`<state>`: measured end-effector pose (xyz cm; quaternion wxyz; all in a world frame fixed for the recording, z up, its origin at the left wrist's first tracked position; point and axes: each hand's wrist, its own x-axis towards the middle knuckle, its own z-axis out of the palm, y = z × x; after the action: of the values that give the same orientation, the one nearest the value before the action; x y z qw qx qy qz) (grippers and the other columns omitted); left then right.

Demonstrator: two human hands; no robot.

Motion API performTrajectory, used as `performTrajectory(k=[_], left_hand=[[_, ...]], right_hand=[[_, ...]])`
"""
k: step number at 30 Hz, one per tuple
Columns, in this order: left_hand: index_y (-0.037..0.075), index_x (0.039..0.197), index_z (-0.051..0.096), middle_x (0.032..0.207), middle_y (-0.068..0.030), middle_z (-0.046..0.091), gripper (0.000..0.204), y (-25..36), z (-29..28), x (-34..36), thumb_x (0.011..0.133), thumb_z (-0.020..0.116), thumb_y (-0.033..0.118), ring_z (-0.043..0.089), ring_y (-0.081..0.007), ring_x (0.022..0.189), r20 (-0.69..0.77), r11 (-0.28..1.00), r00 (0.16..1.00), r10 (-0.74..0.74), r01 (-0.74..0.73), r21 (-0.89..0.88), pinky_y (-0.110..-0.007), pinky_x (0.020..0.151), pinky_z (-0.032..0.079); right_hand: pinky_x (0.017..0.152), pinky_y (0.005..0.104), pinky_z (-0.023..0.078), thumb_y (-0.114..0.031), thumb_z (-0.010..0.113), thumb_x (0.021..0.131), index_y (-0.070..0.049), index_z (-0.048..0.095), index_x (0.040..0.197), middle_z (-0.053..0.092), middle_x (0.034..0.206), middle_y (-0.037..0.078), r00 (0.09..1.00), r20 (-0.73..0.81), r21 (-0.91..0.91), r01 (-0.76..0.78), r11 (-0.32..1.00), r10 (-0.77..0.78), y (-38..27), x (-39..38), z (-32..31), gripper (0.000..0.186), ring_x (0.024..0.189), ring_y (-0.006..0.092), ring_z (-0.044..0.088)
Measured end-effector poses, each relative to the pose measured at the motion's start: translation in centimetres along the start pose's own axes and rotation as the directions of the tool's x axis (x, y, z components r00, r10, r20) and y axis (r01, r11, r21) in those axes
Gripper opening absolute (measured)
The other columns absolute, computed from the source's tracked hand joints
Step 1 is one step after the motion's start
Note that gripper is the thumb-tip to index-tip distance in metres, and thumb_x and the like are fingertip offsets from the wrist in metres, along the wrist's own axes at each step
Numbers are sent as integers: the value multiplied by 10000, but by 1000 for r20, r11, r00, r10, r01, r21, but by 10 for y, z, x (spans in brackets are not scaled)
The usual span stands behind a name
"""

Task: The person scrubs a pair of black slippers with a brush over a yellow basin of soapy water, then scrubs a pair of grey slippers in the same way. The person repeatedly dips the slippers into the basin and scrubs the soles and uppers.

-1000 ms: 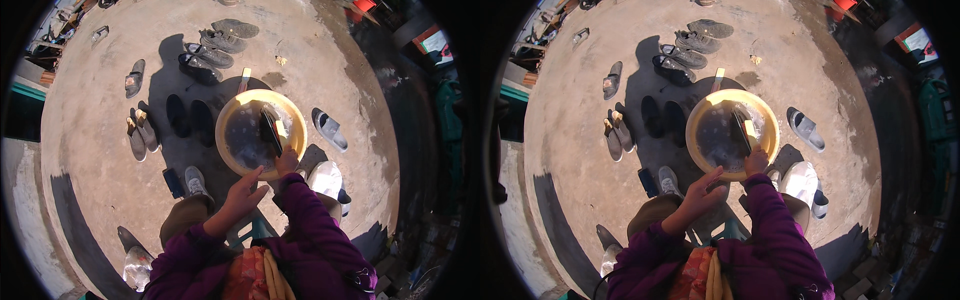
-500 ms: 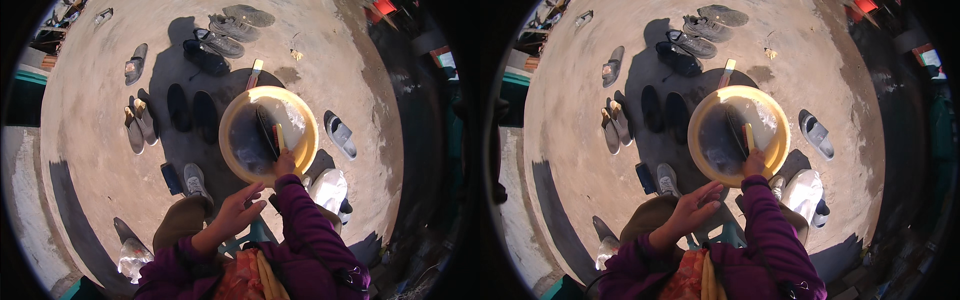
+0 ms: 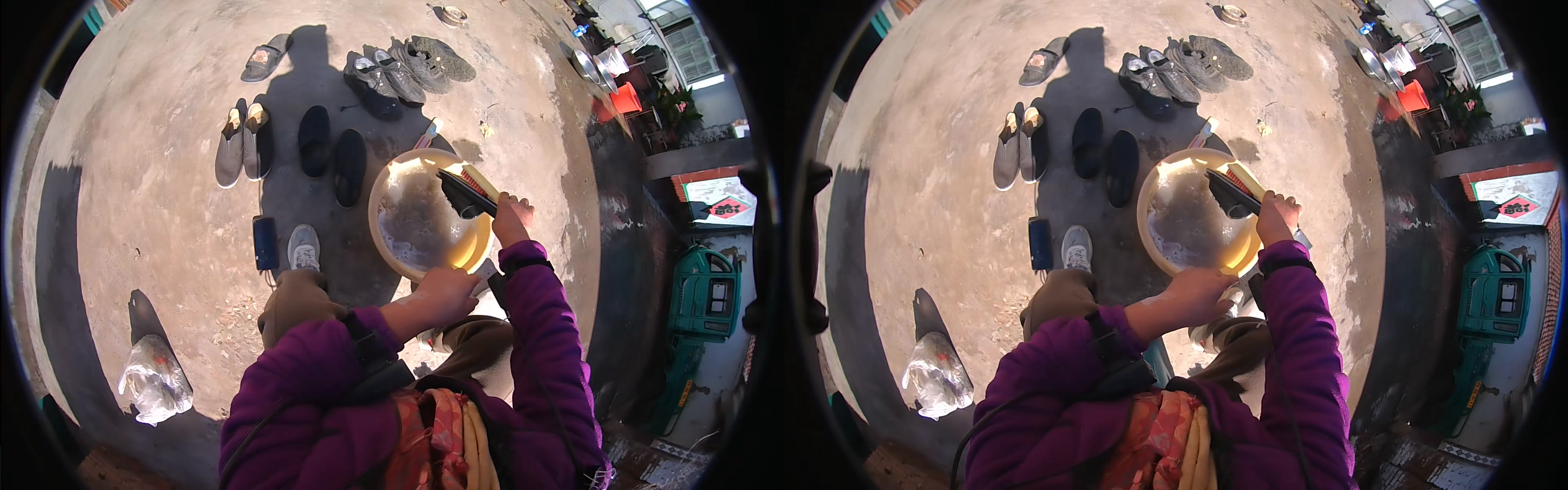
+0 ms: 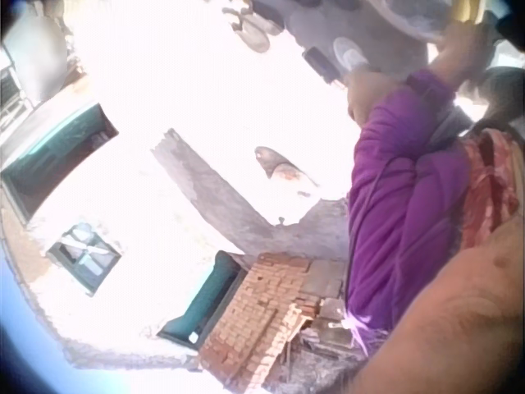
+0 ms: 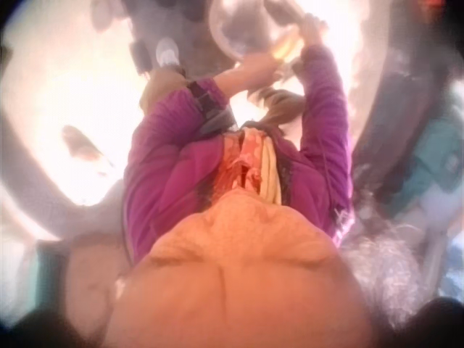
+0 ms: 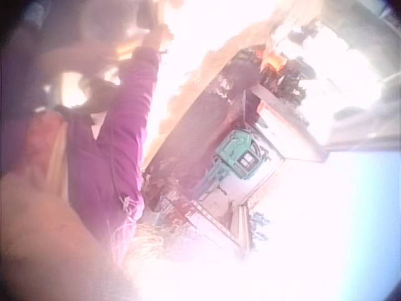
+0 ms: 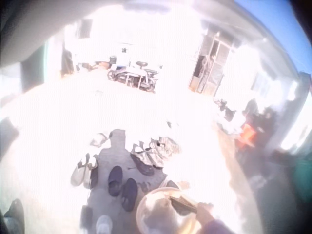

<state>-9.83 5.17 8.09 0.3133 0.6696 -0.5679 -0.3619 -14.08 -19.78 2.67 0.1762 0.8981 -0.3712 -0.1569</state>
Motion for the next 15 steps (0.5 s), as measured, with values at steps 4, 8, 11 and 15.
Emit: performTrajectory(k=[4,8,11,15], left_hand=[[62,1083,620,892,-170,663,351,-5,1,-3,786,628,248,648,-351,873,36,992,999,33,-37,121,-457,770,507],[66,1033,635,885,-158,661,322,-9,1,-2,782,648,267,653,-345,872,-21,988,999,39,-35,147,-446,751,512],[71,1017,647,882,-151,658,311,-11,0,-3,782,649,275,655,-341,875,-17,988,1000,25,-22,150,-443,751,514],[73,1003,660,897,-154,665,310,-14,-3,-5,783,647,291,656,-340,880,8,985,1000,-5,3,175,-437,762,517]], right_hand=[[873,423,450,-161,620,841,-125,596,1110,640,1084,69,999,-29,-136,21,990,-25,-10,-8,-34,272,1064,276,581],[888,431,442,-175,615,844,-133,595,1122,637,1095,66,999,-27,-193,14,981,-20,-29,-17,-48,282,1071,274,577],[882,431,446,-172,617,843,-129,593,1124,636,1099,67,999,-10,-191,43,981,-46,-37,-20,-48,285,1070,276,579],[876,430,454,-122,654,763,-111,582,1112,640,1084,89,999,-21,-87,36,996,-38,-40,-25,-35,357,1069,303,583]])
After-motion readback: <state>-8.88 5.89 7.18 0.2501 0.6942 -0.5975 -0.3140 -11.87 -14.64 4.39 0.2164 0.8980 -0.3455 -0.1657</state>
